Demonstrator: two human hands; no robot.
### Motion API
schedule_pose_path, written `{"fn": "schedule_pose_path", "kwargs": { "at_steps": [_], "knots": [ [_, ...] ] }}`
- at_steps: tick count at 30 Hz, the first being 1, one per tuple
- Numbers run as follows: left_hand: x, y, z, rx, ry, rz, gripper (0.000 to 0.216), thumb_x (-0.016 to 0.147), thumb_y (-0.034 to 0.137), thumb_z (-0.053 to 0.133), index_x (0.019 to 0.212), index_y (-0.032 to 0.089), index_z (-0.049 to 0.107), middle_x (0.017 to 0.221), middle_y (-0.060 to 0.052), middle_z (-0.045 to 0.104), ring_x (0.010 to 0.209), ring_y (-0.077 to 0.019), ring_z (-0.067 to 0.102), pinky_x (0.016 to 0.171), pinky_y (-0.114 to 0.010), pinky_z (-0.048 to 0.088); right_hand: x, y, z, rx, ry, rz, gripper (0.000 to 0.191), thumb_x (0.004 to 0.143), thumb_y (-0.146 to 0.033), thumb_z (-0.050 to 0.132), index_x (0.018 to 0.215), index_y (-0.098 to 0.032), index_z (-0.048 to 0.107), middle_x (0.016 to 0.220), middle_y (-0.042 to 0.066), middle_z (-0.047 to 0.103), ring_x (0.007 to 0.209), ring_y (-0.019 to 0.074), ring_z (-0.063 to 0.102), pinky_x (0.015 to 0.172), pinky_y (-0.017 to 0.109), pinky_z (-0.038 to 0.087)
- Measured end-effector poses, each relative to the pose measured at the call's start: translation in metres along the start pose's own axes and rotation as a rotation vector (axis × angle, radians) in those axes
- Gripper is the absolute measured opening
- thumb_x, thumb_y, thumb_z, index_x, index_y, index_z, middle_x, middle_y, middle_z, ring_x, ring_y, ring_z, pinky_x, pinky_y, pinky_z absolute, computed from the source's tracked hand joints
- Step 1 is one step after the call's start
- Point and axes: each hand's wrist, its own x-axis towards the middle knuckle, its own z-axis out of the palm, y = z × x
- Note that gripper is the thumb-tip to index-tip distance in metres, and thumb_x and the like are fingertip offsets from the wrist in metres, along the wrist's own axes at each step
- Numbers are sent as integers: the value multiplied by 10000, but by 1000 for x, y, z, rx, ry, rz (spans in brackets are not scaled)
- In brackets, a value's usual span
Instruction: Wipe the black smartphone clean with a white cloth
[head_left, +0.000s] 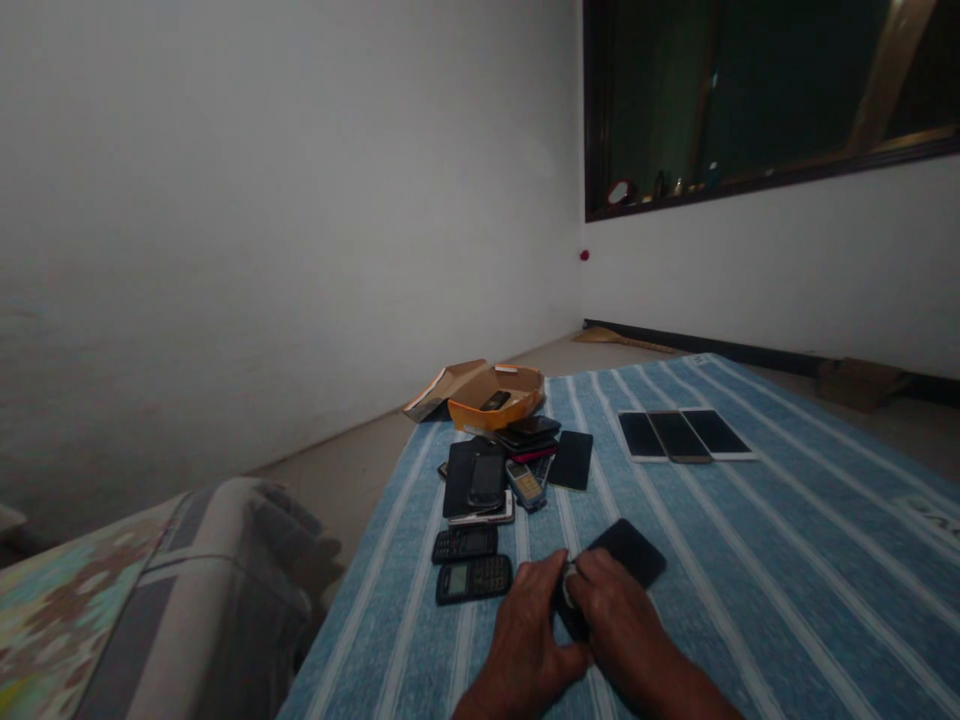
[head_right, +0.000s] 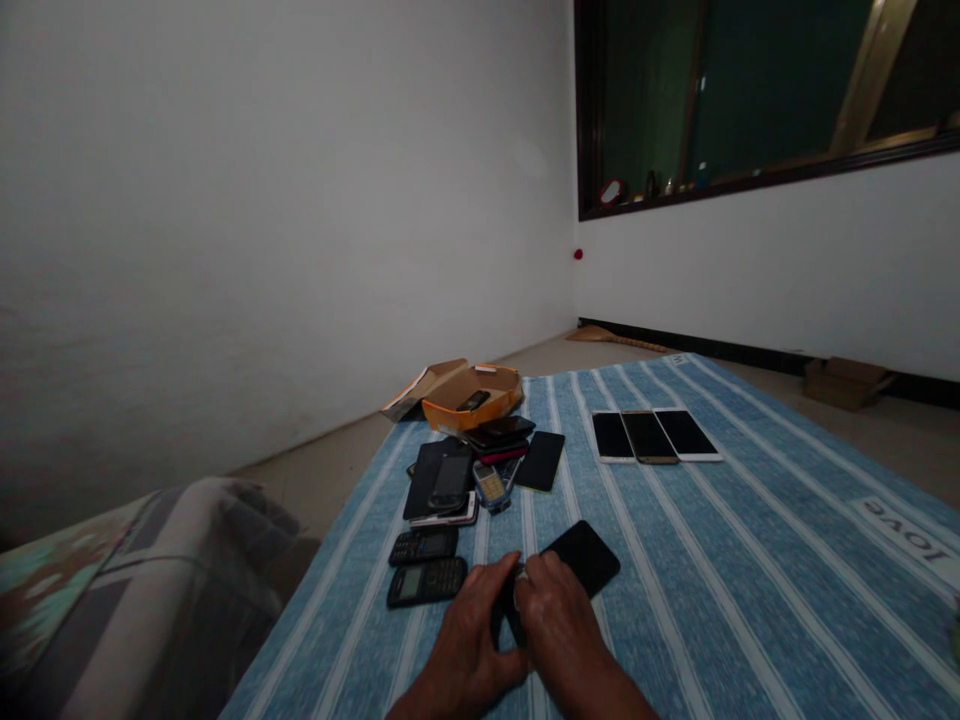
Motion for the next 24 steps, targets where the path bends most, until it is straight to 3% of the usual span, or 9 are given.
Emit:
{"fn": "schedule_pose_path", "kwargs": {
  "at_steps": [8,15,24],
  "knots": [
    [3,6,-2,-38,41,47,758,684,248,737,1378,170,441,1236,-135,630,1125,-322,578,993,-507,472,-4,0,4,-29,36,-70,162,872,-60,571,922,-171,678,947,57,642,907,200,543,772,302,390],
    [9,16,-8,-122,22,-45,783,603,177,734,1347,157,491,1112,-111,648,1034,-303,588,927,-456,504,-7,-7,-7,-78,19,-60,179,856,-16,566,919,-146,672,951,70,647,887,199,552,747,300,402],
    [6,12,-13,-170,-27,-12,840,560,144,721,1364,179,478,1139,-95,623,1047,-292,568,951,-440,479,-19,-9,3,-104,62,-96,156,848,-28,586,870,-160,665,941,60,640,895,202,546,762,306,396]
  ]
}}
